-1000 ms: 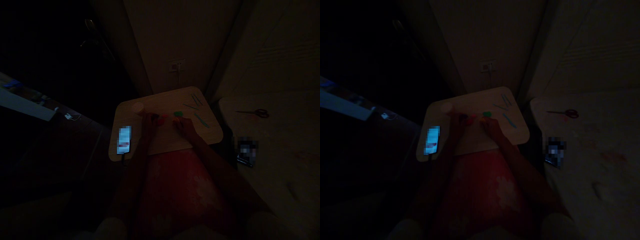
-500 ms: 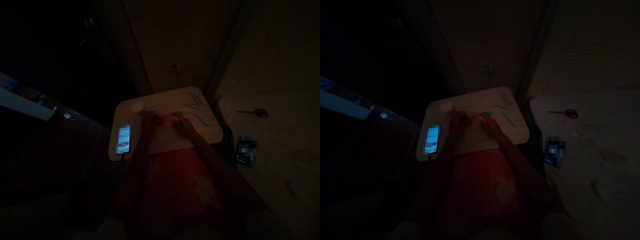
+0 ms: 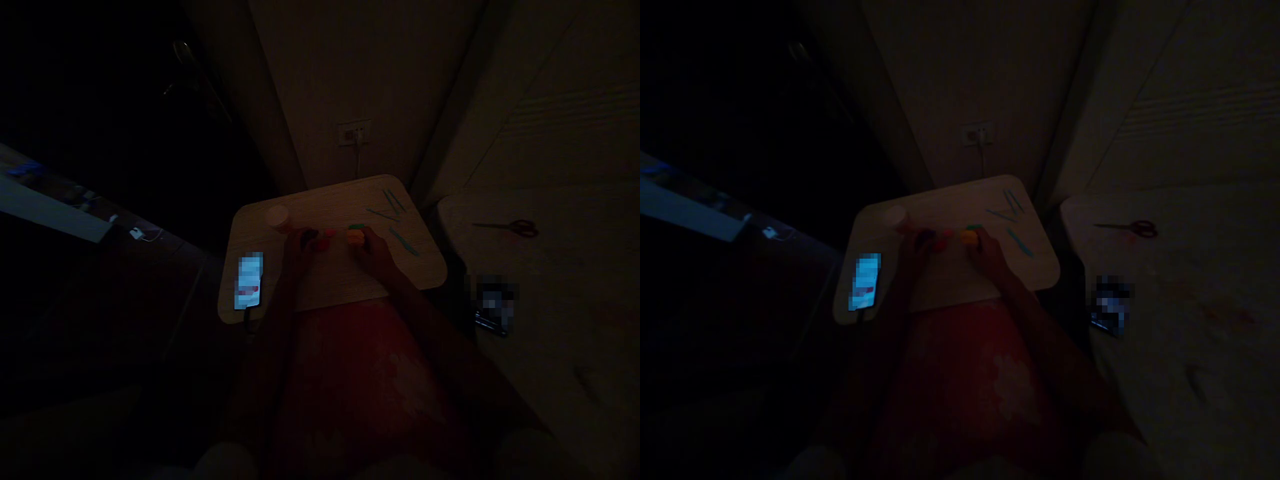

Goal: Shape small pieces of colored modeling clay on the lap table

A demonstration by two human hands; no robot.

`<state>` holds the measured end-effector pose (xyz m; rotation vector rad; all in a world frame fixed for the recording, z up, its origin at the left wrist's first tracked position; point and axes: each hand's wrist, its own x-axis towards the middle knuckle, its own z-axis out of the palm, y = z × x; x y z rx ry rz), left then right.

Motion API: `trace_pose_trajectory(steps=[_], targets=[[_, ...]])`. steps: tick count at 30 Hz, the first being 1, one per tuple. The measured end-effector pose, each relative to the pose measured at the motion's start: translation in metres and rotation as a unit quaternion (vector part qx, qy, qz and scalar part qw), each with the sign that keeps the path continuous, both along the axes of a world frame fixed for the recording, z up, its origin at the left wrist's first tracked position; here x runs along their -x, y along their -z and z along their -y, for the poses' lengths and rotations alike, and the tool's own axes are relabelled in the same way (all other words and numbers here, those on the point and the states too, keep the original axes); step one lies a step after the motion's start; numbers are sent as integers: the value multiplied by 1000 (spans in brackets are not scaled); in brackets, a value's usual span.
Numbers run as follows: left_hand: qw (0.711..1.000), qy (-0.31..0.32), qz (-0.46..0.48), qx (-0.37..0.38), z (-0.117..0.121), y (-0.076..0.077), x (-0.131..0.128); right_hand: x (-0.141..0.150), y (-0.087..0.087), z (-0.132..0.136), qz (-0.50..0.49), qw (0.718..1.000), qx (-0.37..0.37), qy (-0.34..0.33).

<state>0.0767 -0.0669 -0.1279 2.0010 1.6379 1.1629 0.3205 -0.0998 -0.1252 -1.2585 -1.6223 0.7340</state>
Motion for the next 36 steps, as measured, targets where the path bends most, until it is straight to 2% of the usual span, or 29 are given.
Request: trace_pose_trajectory(steps=[4,18,27,33,36], targets=[[998,3,55,34,1,-4,0,0,0,1,29,999,9,-16],[995,2,62,77,2,-11,1,0,-1,0,45,999,-5,-27],[995,-21,67,68,2,-11,2,1,4,-2,49,998,-4,-26],[998,-30,46,34,-2,-5,2,0,4,-5,22,995,-95,-16],[999,-15,36,20,-3,-2,3,1,4,-4,9,996,-89,-7]])
